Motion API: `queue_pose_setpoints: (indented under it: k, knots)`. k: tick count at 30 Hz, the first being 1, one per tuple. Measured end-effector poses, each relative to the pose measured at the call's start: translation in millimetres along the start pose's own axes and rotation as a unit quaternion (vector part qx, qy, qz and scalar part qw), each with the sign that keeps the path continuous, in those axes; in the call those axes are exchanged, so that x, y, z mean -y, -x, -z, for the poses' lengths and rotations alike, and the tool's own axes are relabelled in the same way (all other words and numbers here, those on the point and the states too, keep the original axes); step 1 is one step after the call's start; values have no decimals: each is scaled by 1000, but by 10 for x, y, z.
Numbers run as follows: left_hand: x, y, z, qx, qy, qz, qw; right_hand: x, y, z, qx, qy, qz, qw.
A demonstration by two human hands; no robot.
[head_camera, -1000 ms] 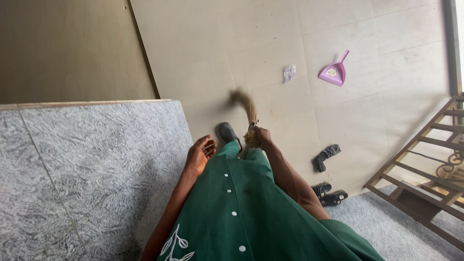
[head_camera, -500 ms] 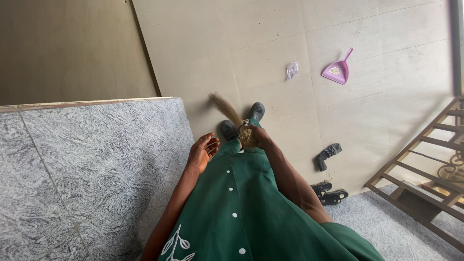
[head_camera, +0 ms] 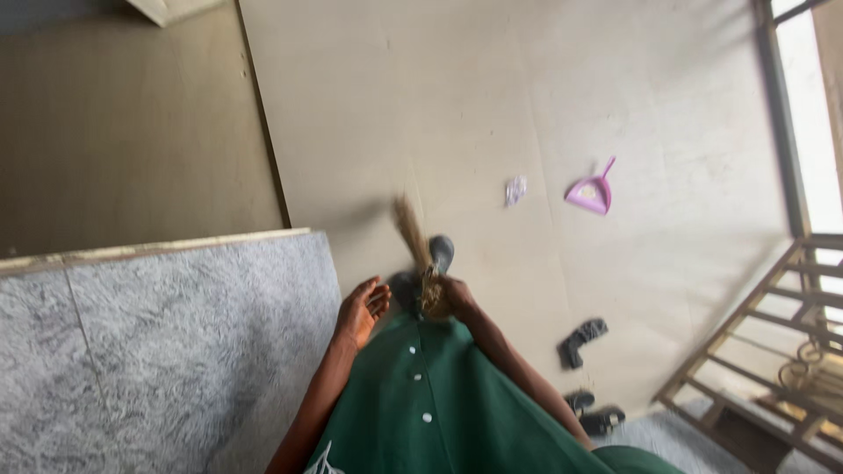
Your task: The person sweeps debris from a balcony floor using a hand broom, moving scraps of paper and dust toward an open doorway and gathering them together.
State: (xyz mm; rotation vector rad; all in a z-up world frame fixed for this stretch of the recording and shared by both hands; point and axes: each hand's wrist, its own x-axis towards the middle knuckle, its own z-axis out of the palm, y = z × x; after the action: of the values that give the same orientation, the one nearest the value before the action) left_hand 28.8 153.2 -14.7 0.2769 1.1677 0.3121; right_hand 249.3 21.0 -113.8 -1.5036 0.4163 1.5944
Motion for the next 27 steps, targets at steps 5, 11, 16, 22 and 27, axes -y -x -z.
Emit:
queue_pose_setpoints:
  k: [5,11,16,22,27]
  knots:
    - [-137,-110,-244,8,-24,-20,999,572,72,94,130,-124,-82,980]
    - [-320,-122,-355,-3,-7,-38,999,932,40,101,-39,-71,-59,995]
    - [-366,-275,-578,-14,13,-32,999,924,109,9,-10,43,98,994]
    - [-381,-414,-776,24,-1,-55,998,1056,65,-62,95,5,-35,995]
    - [-363,-442,-814,3,-8,-49,999,1158,-126,-85,83,77,-96,989]
